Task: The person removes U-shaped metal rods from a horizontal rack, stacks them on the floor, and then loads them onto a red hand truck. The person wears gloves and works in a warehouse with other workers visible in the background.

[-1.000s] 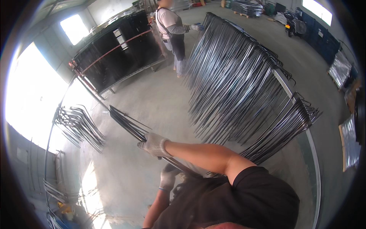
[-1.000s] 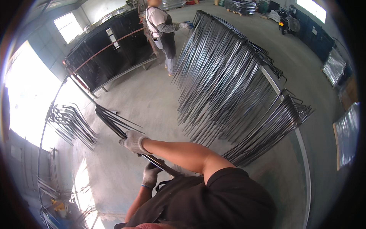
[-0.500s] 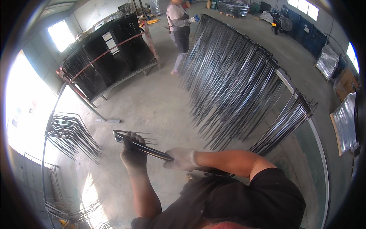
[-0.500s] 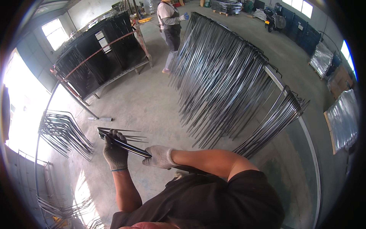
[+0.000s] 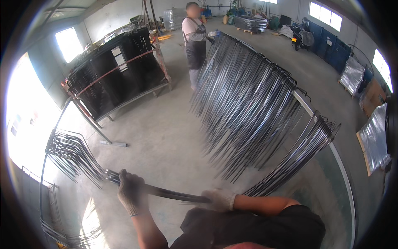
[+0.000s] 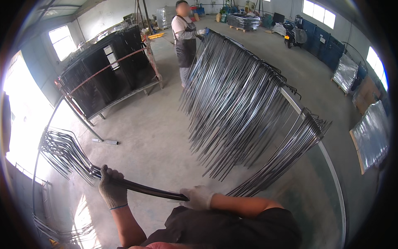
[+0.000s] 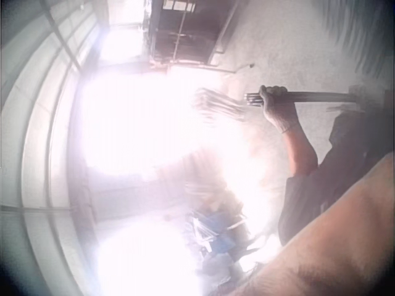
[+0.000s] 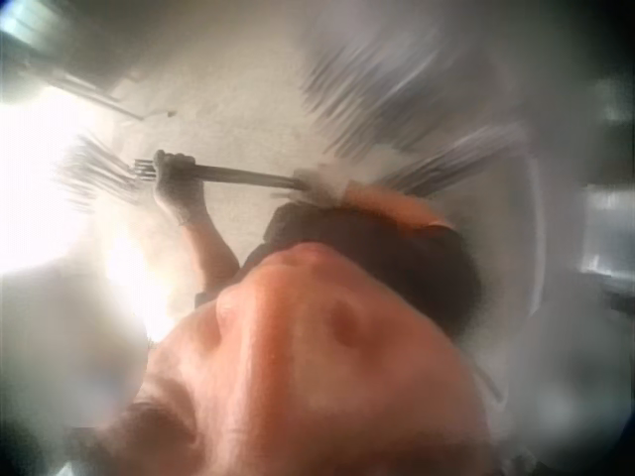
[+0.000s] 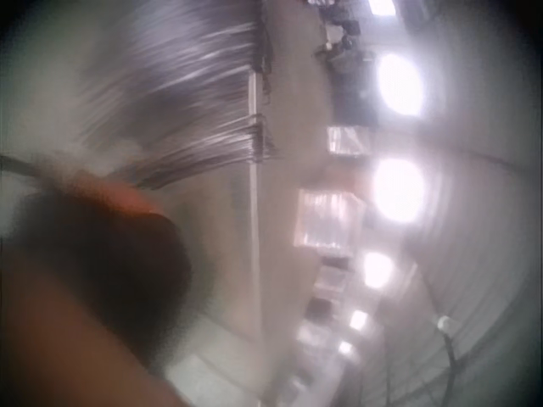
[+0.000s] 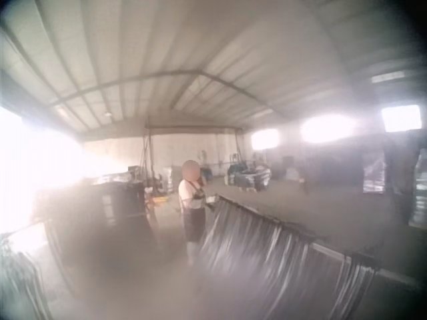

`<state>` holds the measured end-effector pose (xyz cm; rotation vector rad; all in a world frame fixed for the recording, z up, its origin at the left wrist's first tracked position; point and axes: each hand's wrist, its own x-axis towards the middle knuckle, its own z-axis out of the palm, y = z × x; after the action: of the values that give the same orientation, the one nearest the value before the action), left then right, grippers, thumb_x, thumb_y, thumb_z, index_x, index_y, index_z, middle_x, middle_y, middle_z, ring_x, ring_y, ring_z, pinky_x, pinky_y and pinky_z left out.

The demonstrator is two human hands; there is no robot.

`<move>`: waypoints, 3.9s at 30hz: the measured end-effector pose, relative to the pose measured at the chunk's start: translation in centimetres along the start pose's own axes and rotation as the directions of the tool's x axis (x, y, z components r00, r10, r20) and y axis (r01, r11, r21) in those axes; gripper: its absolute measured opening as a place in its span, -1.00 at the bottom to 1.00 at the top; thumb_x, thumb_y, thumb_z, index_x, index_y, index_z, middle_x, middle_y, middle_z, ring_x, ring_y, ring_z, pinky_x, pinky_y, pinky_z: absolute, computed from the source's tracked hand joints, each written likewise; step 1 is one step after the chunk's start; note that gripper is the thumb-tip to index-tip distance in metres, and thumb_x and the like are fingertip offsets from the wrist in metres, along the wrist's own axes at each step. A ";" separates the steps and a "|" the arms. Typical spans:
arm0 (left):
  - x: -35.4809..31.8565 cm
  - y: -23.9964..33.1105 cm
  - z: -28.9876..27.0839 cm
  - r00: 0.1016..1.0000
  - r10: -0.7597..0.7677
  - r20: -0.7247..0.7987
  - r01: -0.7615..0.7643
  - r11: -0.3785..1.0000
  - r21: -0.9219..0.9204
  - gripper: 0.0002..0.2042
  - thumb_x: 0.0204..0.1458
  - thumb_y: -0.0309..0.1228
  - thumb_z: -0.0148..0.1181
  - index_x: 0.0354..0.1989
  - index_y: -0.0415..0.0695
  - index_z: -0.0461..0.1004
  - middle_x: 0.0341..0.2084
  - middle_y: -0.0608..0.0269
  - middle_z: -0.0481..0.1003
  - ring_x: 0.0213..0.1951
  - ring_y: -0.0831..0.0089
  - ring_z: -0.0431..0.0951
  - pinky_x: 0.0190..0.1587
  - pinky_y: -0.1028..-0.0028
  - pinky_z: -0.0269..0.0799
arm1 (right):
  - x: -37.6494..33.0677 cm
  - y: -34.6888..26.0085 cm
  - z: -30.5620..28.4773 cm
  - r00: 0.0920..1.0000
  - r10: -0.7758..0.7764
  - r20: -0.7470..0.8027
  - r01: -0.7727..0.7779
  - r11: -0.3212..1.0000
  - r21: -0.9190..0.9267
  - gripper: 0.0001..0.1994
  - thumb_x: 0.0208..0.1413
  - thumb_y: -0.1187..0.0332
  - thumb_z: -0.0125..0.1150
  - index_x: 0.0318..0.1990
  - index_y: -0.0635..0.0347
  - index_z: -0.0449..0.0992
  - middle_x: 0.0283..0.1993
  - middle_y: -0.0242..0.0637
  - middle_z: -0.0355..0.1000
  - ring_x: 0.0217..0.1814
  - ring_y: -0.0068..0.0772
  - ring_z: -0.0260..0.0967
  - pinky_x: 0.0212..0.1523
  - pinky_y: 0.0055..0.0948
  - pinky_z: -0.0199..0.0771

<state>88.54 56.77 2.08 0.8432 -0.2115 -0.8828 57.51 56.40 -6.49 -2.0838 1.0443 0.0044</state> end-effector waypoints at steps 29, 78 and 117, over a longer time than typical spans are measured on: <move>23.5 8.3 -9.1 0.989 0.123 -0.076 -0.123 0.992 0.011 -0.80 0.62 -0.33 0.13 0.13 -0.22 0.50 -0.48 0.42 0.32 -0.49 0.50 0.36 -0.40 0.44 0.32 | 29.9 0.1 4.9 0.956 -0.214 -0.201 0.233 0.970 0.074 -0.64 0.28 -0.11 0.54 -0.19 -0.01 0.73 -0.31 -0.11 0.71 -0.17 0.09 0.73 -0.06 0.00 0.69; 41.8 1.2 -6.7 0.992 0.043 -0.120 -0.010 0.964 0.266 -0.81 0.61 -0.41 0.04 0.26 -0.19 0.39 -0.41 0.36 0.41 -0.42 0.50 0.45 -0.36 0.44 0.42 | 47.7 -9.4 -1.0 0.982 -0.106 0.156 0.033 0.912 0.410 -0.60 0.37 -0.02 0.43 0.02 0.14 0.69 -0.18 -0.10 0.73 -0.14 0.05 0.76 -0.07 -0.05 0.71; 45.2 5.6 -9.8 0.934 -0.171 -0.315 0.310 0.825 0.472 -0.81 0.29 -0.47 0.37 -0.06 -0.20 0.47 -0.39 0.19 0.53 -0.53 0.38 0.54 -0.49 0.31 0.49 | 51.7 -19.4 -0.1 0.775 -0.488 0.401 0.149 0.758 0.635 -0.60 0.20 0.29 0.61 0.02 0.37 0.57 -0.34 -0.16 0.76 -0.33 -0.44 0.75 -0.30 -0.37 0.72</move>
<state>125.51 30.24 -7.92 1.5095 -0.1100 -0.9565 104.84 28.23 -10.79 -1.5264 0.2438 0.0925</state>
